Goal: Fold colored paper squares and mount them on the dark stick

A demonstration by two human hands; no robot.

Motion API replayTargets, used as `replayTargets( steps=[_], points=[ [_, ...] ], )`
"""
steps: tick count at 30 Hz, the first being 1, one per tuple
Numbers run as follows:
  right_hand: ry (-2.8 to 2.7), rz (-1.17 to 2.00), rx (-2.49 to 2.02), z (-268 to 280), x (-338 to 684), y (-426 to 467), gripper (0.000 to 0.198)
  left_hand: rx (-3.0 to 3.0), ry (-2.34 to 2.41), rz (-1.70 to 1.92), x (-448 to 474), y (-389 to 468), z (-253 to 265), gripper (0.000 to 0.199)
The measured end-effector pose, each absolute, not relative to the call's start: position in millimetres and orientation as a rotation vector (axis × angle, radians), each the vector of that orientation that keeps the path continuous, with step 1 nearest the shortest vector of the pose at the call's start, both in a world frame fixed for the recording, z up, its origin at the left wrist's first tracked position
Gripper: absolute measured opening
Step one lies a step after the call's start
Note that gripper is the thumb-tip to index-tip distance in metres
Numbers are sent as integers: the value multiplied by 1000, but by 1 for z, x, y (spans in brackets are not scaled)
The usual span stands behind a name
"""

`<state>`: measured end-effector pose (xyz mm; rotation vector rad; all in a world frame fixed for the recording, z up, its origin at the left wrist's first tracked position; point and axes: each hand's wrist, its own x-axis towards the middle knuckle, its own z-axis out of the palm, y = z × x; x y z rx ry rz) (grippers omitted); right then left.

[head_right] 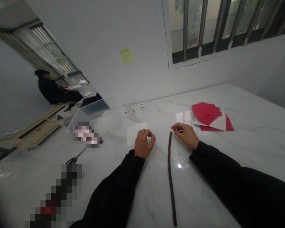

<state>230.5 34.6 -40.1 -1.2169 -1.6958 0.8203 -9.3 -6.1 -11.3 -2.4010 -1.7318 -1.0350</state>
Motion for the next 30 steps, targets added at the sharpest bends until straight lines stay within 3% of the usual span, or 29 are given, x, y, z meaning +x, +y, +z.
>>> replayTargets(
  steps=[3, 6, 12, 21, 30],
  points=[
    [-1705, 777, -1228, -41, 231, 35, 16, -2457, -1703, -991, 4, -14, -14, 40],
    [-1708, 758, -1236, -41, 232, 35, 16, -2498, -1778, -1022, 11, -21, -16, 48],
    [-1692, 723, -1241, -42, 237, 38, 21, -2559, -1903, -1153, 13, -30, -13, 51],
    [-1745, 643, -1309, -49, 238, 81, 43, -2514, -1920, -1333, 11, -23, -15, 49],
    [-1811, 424, -1421, -50, 212, 132, 44, -2484, -1976, -1403, 8, -20, -16, 48]
  ],
)
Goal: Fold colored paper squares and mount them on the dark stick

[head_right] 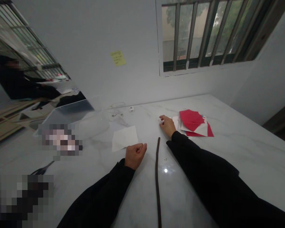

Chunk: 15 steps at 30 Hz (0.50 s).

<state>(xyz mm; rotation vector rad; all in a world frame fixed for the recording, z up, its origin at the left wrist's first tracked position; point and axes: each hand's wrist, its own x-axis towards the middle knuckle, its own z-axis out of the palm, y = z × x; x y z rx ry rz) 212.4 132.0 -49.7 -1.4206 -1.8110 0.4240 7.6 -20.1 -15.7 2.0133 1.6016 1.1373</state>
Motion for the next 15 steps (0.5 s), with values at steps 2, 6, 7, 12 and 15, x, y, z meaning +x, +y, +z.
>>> replayTargets(
  steps=[2, 6, 7, 12, 15],
  points=[
    [-1823, 398, -1432, -49, 206, 141, 42, 2001, 1615, 1141, 7, -19, -16, 47],
    [-1823, 363, -1473, -48, 198, 157, 39, 1963, 1629, 1152, 5, -17, -18, 48],
    [-1819, 358, -1485, -48, 197, 160, 38, 1960, 1625, 1153, 4, -17, -18, 48],
    [-1804, 331, -1508, -46, 196, 159, 37, 1972, 1619, 1148, 3, -17, -20, 48],
    [-1823, 327, -1488, -45, 203, 145, 38, 2005, 1614, 1122, 5, -18, -19, 46]
  ],
)
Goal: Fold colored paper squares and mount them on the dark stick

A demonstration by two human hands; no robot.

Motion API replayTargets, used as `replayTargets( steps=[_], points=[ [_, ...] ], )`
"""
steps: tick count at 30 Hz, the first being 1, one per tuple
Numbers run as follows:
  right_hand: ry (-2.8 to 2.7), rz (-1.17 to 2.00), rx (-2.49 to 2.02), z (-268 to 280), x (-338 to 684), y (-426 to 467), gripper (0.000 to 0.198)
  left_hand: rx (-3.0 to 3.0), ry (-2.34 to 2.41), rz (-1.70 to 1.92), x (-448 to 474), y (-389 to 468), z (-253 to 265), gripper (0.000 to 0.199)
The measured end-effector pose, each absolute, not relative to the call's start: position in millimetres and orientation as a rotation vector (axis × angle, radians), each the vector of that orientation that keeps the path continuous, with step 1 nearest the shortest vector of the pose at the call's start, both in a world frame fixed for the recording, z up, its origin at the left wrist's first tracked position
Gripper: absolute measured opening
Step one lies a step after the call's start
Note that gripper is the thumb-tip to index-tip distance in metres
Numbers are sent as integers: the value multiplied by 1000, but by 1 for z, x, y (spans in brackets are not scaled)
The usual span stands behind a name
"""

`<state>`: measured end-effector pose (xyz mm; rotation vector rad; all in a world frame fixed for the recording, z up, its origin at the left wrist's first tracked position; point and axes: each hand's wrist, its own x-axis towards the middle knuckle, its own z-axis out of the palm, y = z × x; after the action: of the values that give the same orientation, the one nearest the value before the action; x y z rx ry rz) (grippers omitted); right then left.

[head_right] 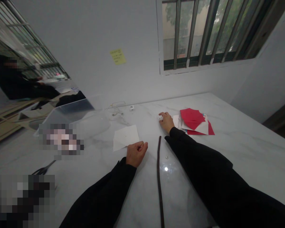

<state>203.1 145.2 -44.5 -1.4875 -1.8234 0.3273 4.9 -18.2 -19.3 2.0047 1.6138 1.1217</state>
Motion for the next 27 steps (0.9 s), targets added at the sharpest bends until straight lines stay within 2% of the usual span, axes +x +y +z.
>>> replayTargets(
  steps=[6, 10, 12, 18, 24, 27],
  points=[
    [-1958, 441, -1411, -45, 237, 101, 18, 2041, 1614, 1055, 9, -20, -18, 43],
    [-1982, 460, -1412, -45, 258, 70, 14, 2048, 1620, 1056, 9, -19, -19, 43],
    [-2047, 372, -1385, -42, 268, 60, 13, 2046, 1624, 1059, 9, -19, -19, 43],
    [-1890, -171, -1456, -23, 309, 73, 24, 2024, 1579, 1057, 8, -19, -19, 43],
    [-1980, -193, -1621, -42, 358, 101, 57, 1973, 1567, 1067, 10, -23, -19, 42],
    [-1987, -86, -1847, -61, 372, 106, 51, 1959, 1574, 1073, 10, -25, -21, 41]
  ],
)
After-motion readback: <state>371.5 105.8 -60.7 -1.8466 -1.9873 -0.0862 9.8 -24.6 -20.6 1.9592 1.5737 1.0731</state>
